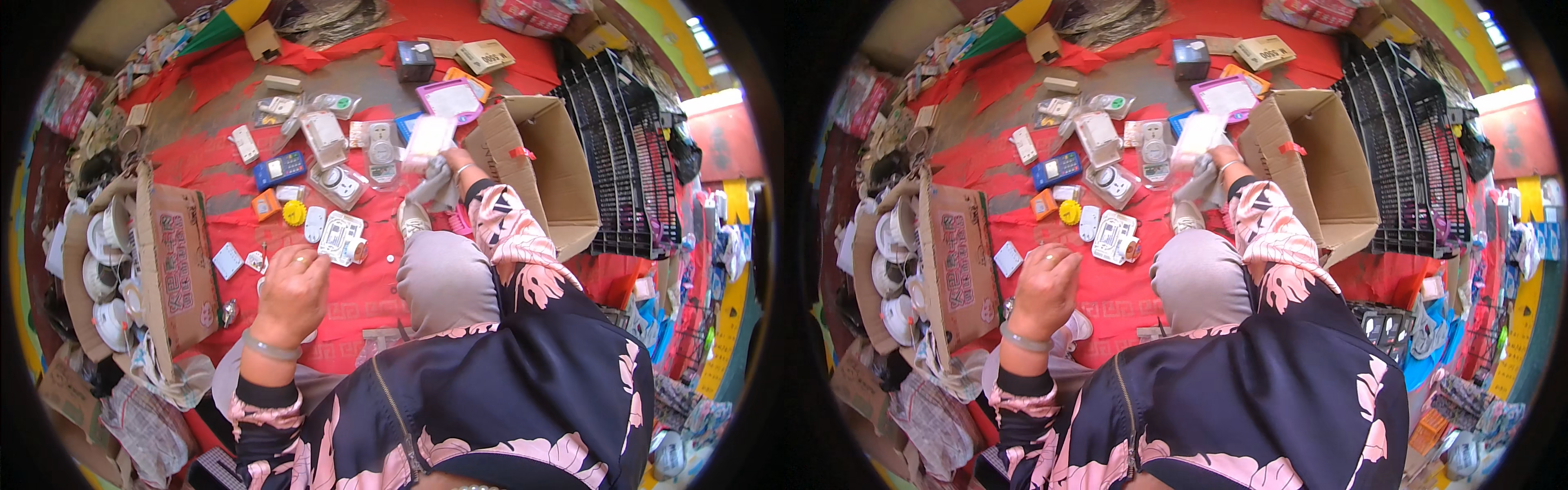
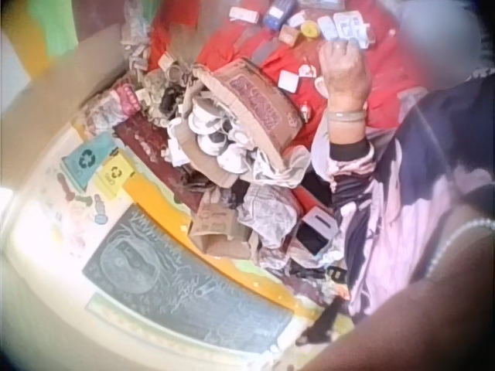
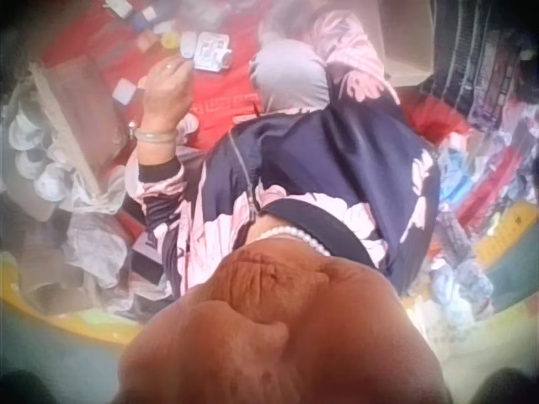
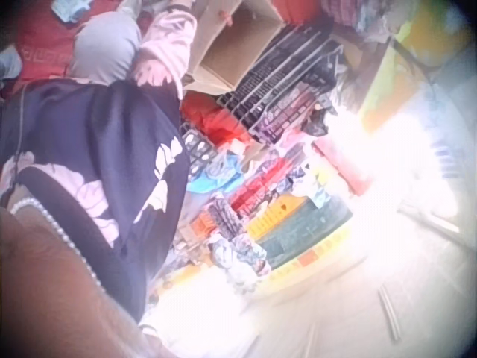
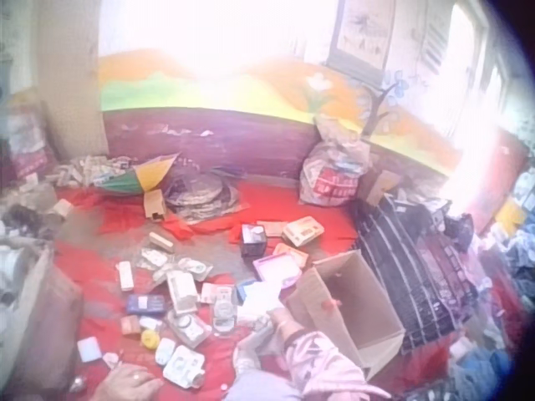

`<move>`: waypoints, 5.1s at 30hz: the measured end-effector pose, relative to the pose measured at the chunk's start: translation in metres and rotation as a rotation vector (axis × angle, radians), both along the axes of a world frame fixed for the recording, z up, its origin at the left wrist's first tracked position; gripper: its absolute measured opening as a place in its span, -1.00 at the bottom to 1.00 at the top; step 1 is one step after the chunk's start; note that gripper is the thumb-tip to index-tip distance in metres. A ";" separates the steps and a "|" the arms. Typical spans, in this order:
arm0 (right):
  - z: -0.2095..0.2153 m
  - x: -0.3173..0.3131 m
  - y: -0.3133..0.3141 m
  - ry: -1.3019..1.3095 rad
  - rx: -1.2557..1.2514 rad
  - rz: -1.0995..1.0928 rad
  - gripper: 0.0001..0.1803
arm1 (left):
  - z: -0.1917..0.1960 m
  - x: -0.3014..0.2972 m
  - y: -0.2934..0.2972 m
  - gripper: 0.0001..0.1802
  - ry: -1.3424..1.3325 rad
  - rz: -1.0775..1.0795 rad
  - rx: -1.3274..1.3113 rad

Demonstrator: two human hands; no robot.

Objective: The person picks up several packaged and unpackaged electronic items, such as timer sockets and power adapters, from a cluttered floor area and wipes them one at a time with a grey cloth.

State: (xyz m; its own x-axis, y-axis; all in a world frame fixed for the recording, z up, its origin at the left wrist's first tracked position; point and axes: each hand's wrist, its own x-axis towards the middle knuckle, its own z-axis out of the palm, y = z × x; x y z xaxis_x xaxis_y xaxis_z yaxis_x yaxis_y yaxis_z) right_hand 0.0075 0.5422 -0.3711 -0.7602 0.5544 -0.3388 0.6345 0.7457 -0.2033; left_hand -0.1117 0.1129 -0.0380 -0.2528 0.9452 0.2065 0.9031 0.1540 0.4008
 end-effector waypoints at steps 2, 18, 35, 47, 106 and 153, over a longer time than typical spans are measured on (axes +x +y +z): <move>-0.085 0.056 0.095 0.573 -0.572 -1.088 -0.79 | 0.007 -0.005 0.002 -0.85 -0.002 -0.150 0.026; 0.041 -0.260 -0.101 -0.777 -0.066 0.386 -0.57 | 0.018 0.003 -0.017 -0.83 -0.141 -0.152 0.082; 0.045 -0.243 -0.165 0.019 -0.202 -0.369 -0.46 | 0.021 -0.017 -0.052 -0.83 -0.173 0.005 0.034; 0.213 -0.142 -0.114 0.440 -1.222 -0.246 -0.94 | -0.004 -0.022 -0.046 -0.90 -0.072 0.166 0.162; 0.375 -0.122 -0.223 1.551 -1.079 -0.307 -0.73 | 0.032 -0.020 -0.055 -0.61 -1.846 0.218 0.803; 0.366 -0.103 -0.268 0.922 -0.662 0.460 -0.69 | 0.026 -0.027 -0.049 -0.68 -1.470 0.229 0.282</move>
